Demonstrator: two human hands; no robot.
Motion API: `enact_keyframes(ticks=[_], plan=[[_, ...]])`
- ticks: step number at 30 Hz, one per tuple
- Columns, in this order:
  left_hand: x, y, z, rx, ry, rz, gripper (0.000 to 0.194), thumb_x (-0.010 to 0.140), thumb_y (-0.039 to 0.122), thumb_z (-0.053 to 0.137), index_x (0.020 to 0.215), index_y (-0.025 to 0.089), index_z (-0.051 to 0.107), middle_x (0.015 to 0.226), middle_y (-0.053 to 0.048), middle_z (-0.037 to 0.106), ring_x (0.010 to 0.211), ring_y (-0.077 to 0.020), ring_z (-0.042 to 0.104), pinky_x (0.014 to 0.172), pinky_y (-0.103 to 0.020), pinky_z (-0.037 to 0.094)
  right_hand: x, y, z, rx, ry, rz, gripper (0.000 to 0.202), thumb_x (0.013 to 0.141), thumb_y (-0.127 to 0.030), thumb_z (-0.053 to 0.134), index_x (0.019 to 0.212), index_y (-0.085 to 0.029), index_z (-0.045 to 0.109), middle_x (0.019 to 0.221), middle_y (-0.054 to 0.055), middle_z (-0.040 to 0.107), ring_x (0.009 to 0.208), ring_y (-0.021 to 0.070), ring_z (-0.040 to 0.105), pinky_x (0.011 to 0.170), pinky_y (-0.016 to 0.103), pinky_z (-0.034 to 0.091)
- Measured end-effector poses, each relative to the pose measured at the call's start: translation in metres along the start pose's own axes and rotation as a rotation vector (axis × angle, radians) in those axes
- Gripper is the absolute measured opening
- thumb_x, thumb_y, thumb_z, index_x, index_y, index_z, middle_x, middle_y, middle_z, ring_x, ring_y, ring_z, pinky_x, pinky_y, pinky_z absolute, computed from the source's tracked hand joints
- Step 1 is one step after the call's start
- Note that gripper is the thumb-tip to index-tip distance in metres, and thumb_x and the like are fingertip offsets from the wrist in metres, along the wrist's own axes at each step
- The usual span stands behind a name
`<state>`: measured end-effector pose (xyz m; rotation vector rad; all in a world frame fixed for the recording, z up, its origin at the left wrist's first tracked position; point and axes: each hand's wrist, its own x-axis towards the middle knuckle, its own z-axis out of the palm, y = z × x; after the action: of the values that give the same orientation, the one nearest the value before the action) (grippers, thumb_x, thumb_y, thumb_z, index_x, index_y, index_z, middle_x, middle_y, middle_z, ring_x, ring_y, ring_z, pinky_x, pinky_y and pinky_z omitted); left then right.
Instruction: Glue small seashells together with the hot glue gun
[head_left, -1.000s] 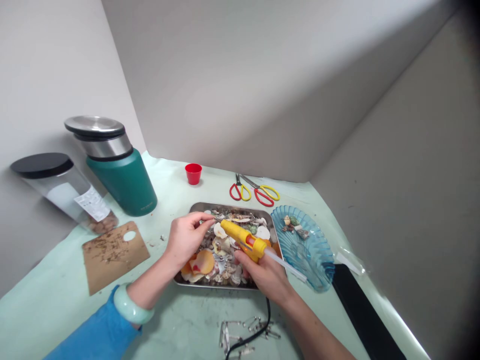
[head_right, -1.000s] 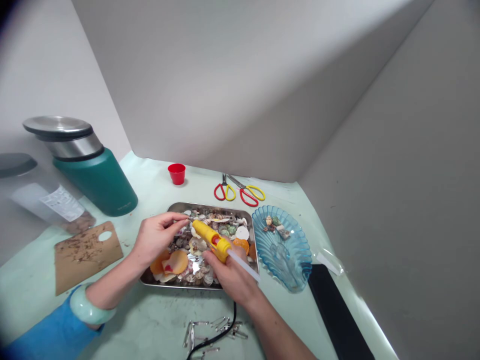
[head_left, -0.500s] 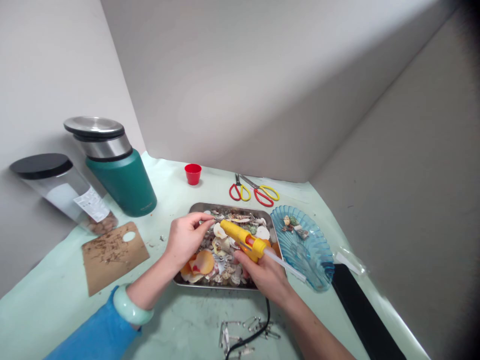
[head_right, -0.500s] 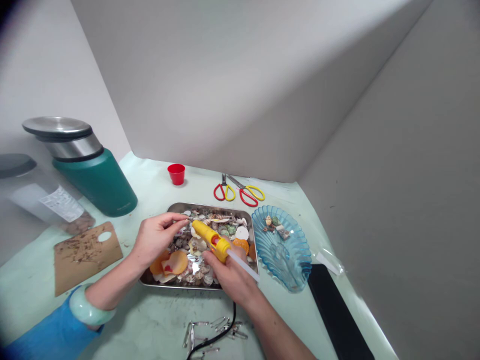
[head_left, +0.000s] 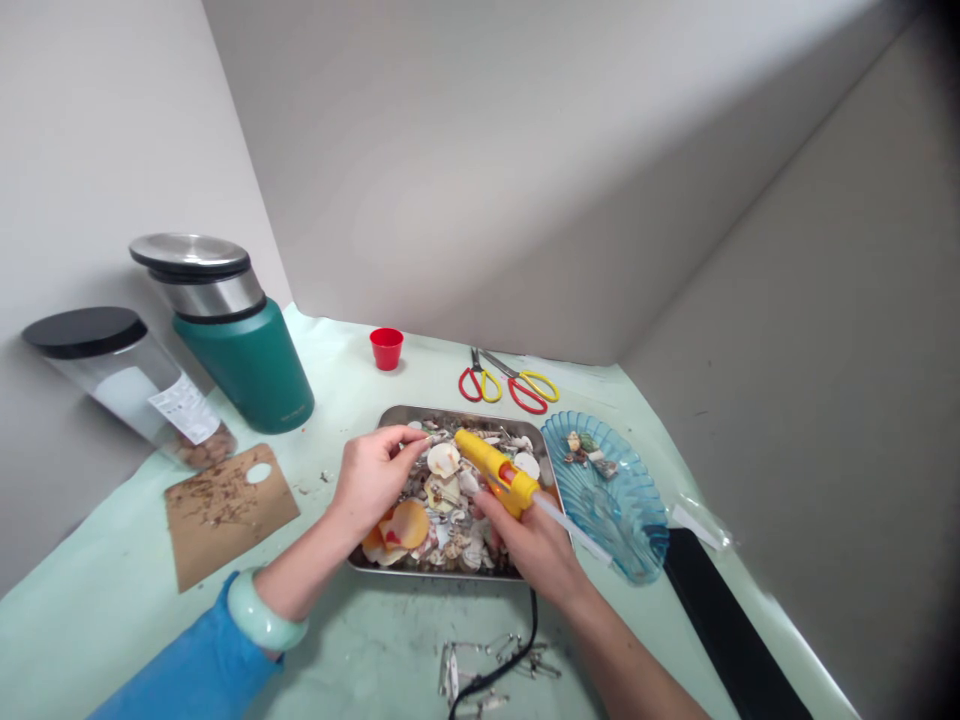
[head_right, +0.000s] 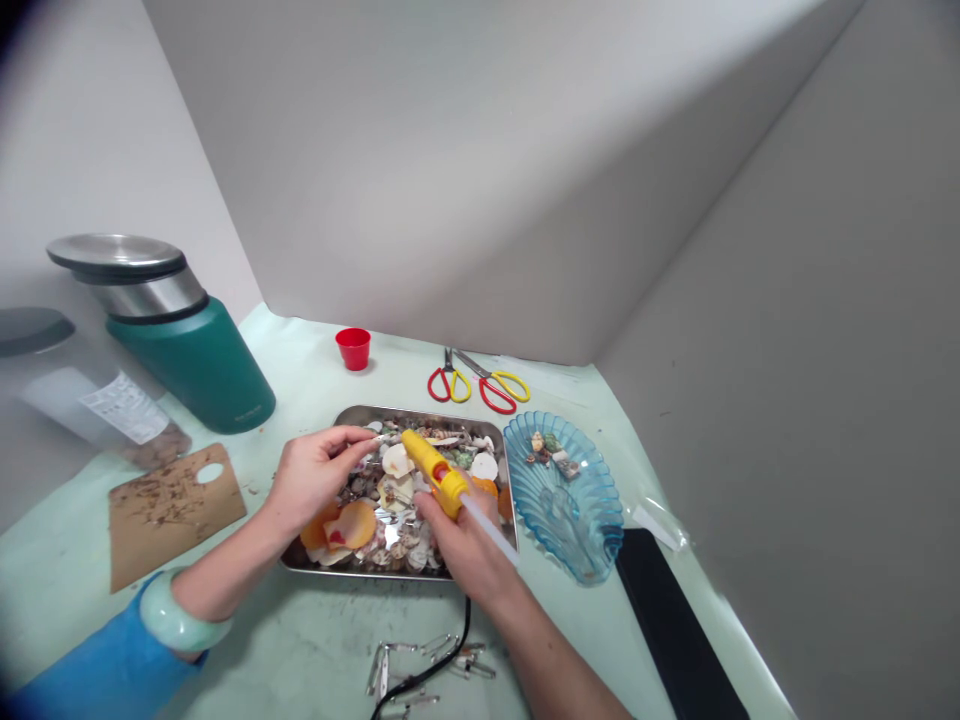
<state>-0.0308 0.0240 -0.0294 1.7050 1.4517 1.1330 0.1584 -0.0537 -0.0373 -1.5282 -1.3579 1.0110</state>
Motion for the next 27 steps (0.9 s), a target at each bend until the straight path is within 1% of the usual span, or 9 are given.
enact_keyframes(ticks=[3,7,10,14,18,23,27], plan=[[0.0003,-0.0021,0.0011,-0.002,0.002,-0.003,0.019,0.076,0.034,0.062,0.079,0.019,0.073,0.073,-0.003,0.074,0.063,-0.0175,0.064,0.057,-0.026,0.048,0.0016,0.0038,-0.0002,0.019,-0.018,0.041,0.036,0.083,-0.049,0.056,0.095,-0.016,0.063,0.068,0.001,0.063,0.046,0.0107,0.050,0.044,0.022,0.041],[-0.0001,-0.0034,0.0014,-0.013,0.020,0.002,0.021,0.076,0.037,0.061,0.079,0.019,0.073,0.071,-0.003,0.073,0.061,-0.0172,0.063,0.054,-0.025,0.047,-0.0001,0.0044,-0.0012,-0.034,-0.062,0.004,0.034,0.083,-0.049,0.056,0.085,-0.017,0.063,0.063,0.000,0.059,0.048,0.0111,0.051,0.045,0.022,0.042],[-0.0005,-0.0026,0.0011,-0.003,0.018,-0.012,0.022,0.076,0.038,0.061,0.079,0.019,0.073,0.068,-0.002,0.072,0.056,-0.0161,0.060,0.052,-0.025,0.045,-0.0020,0.0015,-0.0017,-0.055,-0.087,-0.033,0.032,0.083,-0.048,0.056,0.084,-0.017,0.062,0.061,-0.001,0.057,0.047,0.0108,0.049,0.044,0.023,0.041],[-0.0009,-0.0013,0.0012,0.005,0.020,-0.006,0.023,0.076,0.038,0.061,0.077,0.019,0.073,0.065,-0.002,0.071,0.052,-0.0147,0.058,0.051,-0.024,0.044,-0.0027,-0.0012,-0.0014,-0.082,-0.083,-0.091,0.031,0.084,-0.046,0.056,0.080,-0.016,0.062,0.060,0.000,0.056,0.049,0.0124,0.050,0.043,0.024,0.040],[-0.0012,-0.0013,0.0015,0.007,0.013,0.002,0.024,0.076,0.038,0.061,0.078,0.018,0.073,0.064,-0.002,0.070,0.051,-0.0142,0.057,0.050,-0.024,0.044,-0.0020,0.0005,-0.0008,-0.107,-0.075,-0.098,0.031,0.084,-0.046,0.056,0.075,-0.017,0.061,0.056,-0.001,0.053,0.050,0.0128,0.050,0.044,0.024,0.040],[-0.0010,-0.0017,0.0007,0.008,0.018,0.004,0.023,0.076,0.038,0.061,0.078,0.018,0.072,0.064,-0.001,0.069,0.053,-0.0143,0.057,0.050,-0.024,0.044,-0.0021,0.0005,-0.0006,-0.113,-0.070,-0.081,0.031,0.085,-0.047,0.055,0.075,-0.017,0.061,0.056,-0.002,0.052,0.048,0.0125,0.049,0.045,0.024,0.040],[-0.0004,-0.0032,0.0008,-0.011,0.015,-0.009,0.024,0.076,0.039,0.061,0.079,0.018,0.072,0.065,-0.002,0.070,0.054,-0.0143,0.057,0.052,-0.024,0.044,-0.0034,-0.0028,-0.0013,-0.142,-0.087,-0.115,0.026,0.084,-0.044,0.056,0.080,-0.018,0.058,0.058,-0.002,0.053,0.050,0.0123,0.050,0.046,0.024,0.040]])
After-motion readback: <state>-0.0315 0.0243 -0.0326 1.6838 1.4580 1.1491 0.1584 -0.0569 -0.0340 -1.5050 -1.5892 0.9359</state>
